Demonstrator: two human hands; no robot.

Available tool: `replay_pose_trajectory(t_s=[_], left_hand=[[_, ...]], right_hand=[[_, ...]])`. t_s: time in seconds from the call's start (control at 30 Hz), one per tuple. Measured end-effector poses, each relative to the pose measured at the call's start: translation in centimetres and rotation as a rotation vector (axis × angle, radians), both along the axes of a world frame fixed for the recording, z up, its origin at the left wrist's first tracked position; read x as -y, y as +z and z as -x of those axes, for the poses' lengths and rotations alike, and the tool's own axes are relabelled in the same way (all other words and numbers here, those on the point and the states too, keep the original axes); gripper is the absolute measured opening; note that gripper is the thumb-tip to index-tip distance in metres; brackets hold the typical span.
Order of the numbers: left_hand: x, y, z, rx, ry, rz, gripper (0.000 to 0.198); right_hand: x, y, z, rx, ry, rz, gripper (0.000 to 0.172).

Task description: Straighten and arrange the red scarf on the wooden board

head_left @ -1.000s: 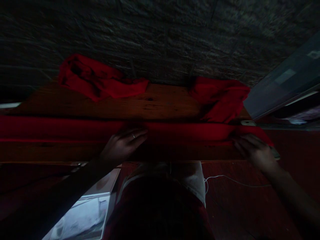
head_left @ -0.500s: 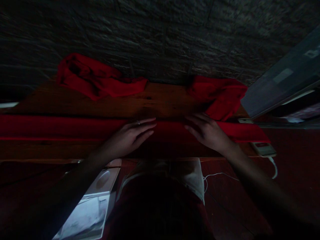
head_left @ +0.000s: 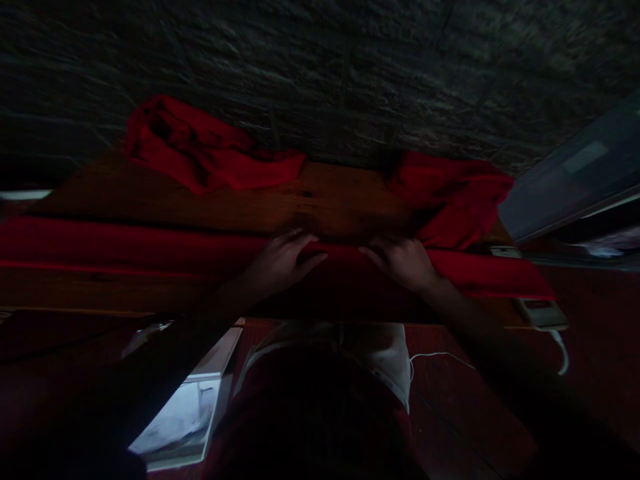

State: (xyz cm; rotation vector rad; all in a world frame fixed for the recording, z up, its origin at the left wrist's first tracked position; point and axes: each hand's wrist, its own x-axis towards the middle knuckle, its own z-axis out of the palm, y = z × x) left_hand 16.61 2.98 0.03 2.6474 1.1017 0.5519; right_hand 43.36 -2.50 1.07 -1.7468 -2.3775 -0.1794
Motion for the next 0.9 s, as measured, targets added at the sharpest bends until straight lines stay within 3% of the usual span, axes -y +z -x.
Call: replay_pose_trajectory(t_s=[0.13,0.23,0.37,0.43,0.57,0.73,0.9], left_hand=[[-0.1,0.8,-0.1,-0.18,0.076,-0.005,0.053],[-0.1,1.3,-0.1,-0.252,0.171,-0.066,0.063],[0.5,1.1,0.2,-0.107,0.077,-0.208,0.071],[1.2,0.9,0.3,0.005,0.007,-0.262,0.057],[3.3,0.6,-0.7,0.187,-0.131,-0.256,0.023],[5.0,0.0,-2.6,0.136,-0.205,-0.236,0.026],[5.3,-0.2,-2.3,0.022,-0.199,-0.277,0.024]], right_hand=[[-0.6,1.0,0.4,0.148,-0.11,0.052,0.055],[-1.3,1.4,0.4,0.18,-0.115,0.035,0.054],[0.1,1.3,0.6,0.083,0.05,-0.103,0.031],[1.8,1.2,0.8,-0.032,0.143,-0.163,0.025],[4.4,0.9,1.0,-0.259,0.356,-0.084,0.022],[5.0,-0.4,-0.2,-0.254,0.485,-0.112,0.026],[4.9,-1.4,-1.3,-0.207,0.565,-0.23,0.027]])
